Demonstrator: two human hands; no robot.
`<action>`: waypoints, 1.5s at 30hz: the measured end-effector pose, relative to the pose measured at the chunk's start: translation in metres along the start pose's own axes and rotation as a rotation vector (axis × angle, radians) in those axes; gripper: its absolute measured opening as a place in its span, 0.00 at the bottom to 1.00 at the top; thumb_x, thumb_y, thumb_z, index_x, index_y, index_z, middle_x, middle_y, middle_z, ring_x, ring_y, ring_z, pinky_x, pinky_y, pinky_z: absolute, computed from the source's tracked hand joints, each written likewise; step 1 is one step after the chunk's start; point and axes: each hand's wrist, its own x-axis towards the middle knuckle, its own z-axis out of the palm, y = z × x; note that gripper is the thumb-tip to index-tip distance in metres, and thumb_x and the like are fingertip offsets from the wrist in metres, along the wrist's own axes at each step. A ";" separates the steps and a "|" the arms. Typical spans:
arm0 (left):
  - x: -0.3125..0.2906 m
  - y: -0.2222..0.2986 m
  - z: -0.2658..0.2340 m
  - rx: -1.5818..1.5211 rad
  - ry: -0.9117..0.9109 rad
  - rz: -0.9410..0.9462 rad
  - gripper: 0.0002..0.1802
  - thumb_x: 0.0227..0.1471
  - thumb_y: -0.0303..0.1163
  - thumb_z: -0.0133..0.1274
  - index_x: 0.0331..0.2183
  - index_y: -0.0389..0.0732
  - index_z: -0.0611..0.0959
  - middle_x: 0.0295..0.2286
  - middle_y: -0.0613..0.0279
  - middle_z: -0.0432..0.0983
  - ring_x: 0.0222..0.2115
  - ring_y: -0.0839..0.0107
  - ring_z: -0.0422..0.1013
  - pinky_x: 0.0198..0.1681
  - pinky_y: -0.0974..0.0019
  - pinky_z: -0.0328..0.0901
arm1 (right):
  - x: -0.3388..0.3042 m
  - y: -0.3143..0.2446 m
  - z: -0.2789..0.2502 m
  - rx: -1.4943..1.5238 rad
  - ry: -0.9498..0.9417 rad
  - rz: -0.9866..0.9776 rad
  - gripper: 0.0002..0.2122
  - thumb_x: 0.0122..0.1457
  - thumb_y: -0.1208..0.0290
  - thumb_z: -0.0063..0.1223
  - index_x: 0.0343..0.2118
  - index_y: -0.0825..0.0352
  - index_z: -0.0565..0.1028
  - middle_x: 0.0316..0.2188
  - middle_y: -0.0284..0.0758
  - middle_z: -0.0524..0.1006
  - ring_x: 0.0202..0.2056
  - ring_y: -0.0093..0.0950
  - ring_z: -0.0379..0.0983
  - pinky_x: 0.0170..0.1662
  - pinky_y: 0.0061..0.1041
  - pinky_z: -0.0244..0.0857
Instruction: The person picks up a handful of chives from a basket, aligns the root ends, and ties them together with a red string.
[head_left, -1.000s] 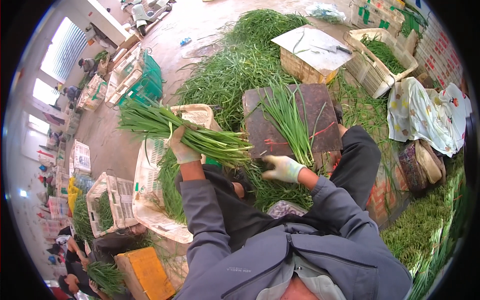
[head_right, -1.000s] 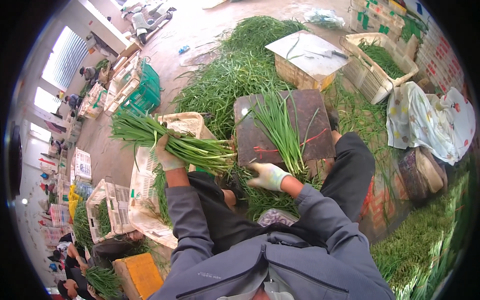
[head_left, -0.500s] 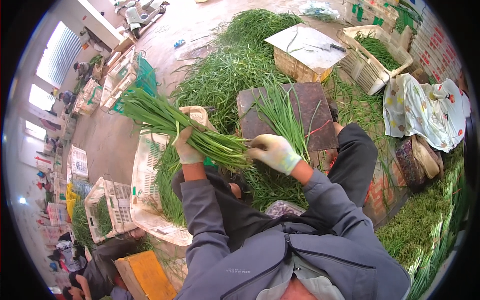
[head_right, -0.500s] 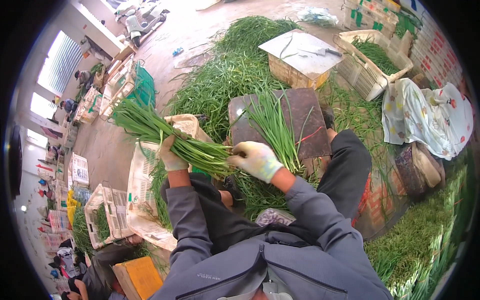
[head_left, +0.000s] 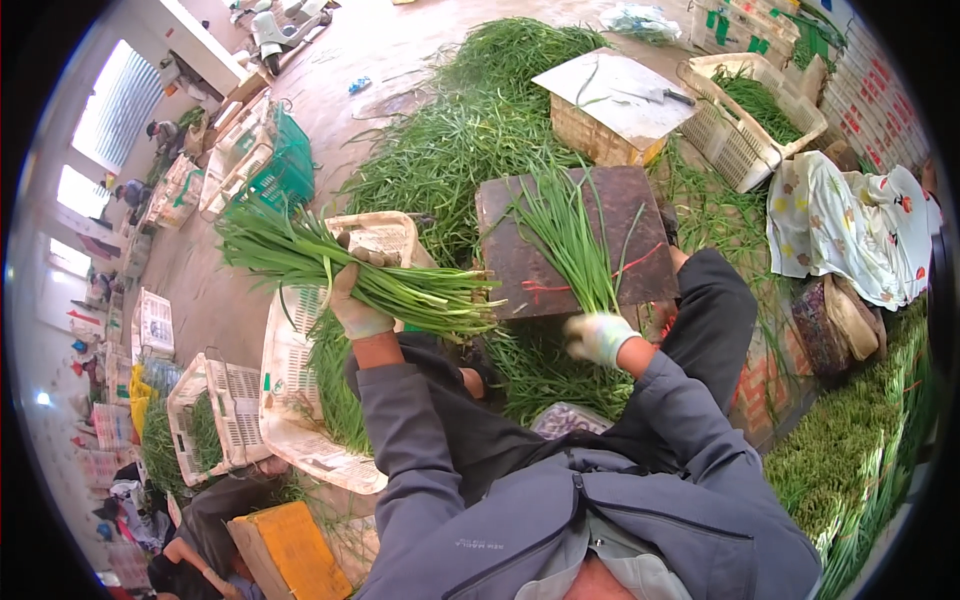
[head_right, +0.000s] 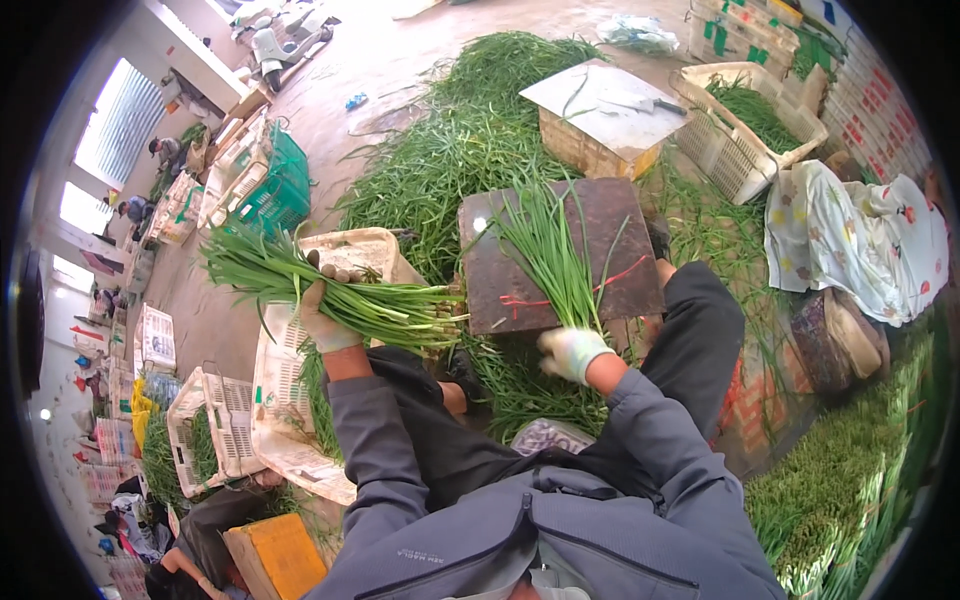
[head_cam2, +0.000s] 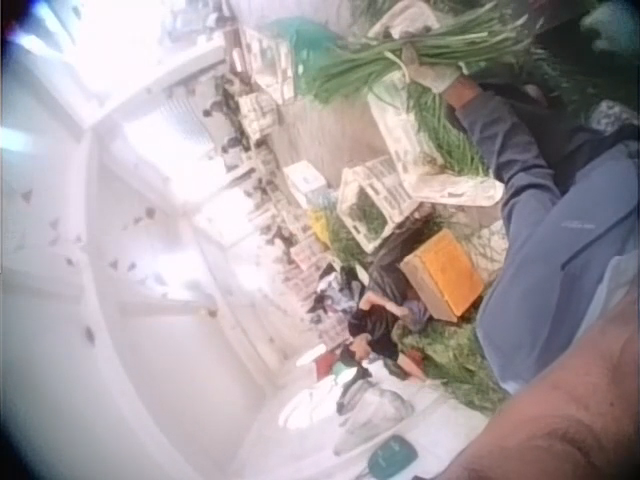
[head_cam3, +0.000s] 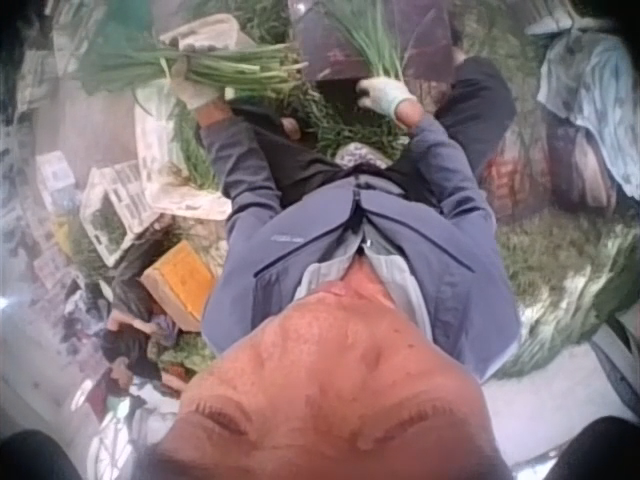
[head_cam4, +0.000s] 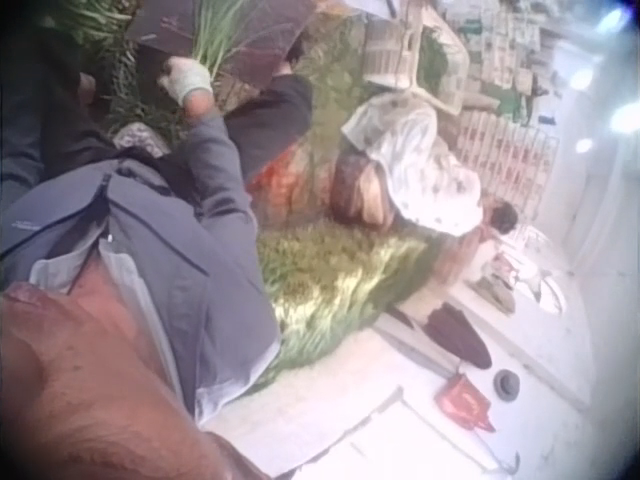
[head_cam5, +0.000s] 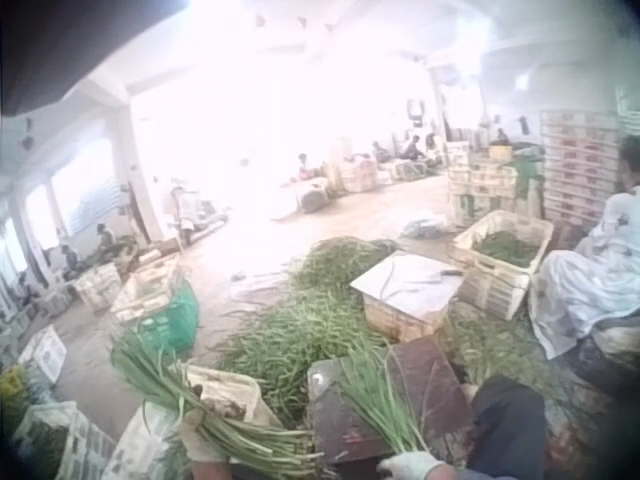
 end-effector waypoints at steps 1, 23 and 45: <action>-0.003 -0.007 0.000 -0.011 -0.008 -0.020 0.27 0.52 0.28 0.52 0.55 0.42 0.70 0.35 0.60 0.76 0.34 0.64 0.72 0.46 0.54 0.68 | 0.005 -0.007 -0.009 0.240 0.305 -0.082 0.13 0.54 0.62 0.59 0.39 0.64 0.80 0.35 0.43 0.80 0.39 0.42 0.78 0.43 0.37 0.71; 0.000 -0.027 0.010 0.194 0.122 -0.224 0.32 0.44 0.27 0.57 0.53 0.38 0.70 0.30 0.58 0.76 0.29 0.59 0.75 0.35 0.58 0.73 | 0.028 -0.073 -0.069 0.431 0.388 -0.229 0.12 0.51 0.61 0.59 0.30 0.65 0.79 0.28 0.42 0.79 0.36 0.44 0.76 0.41 0.38 0.70; -0.012 -0.034 0.033 0.239 0.000 -0.227 0.35 0.47 0.35 0.60 0.56 0.41 0.68 0.30 0.59 0.71 0.31 0.62 0.70 0.39 0.56 0.68 | 0.034 -0.079 -0.034 0.314 0.280 -0.340 0.12 0.57 0.60 0.55 0.36 0.64 0.79 0.28 0.44 0.79 0.33 0.44 0.76 0.38 0.39 0.69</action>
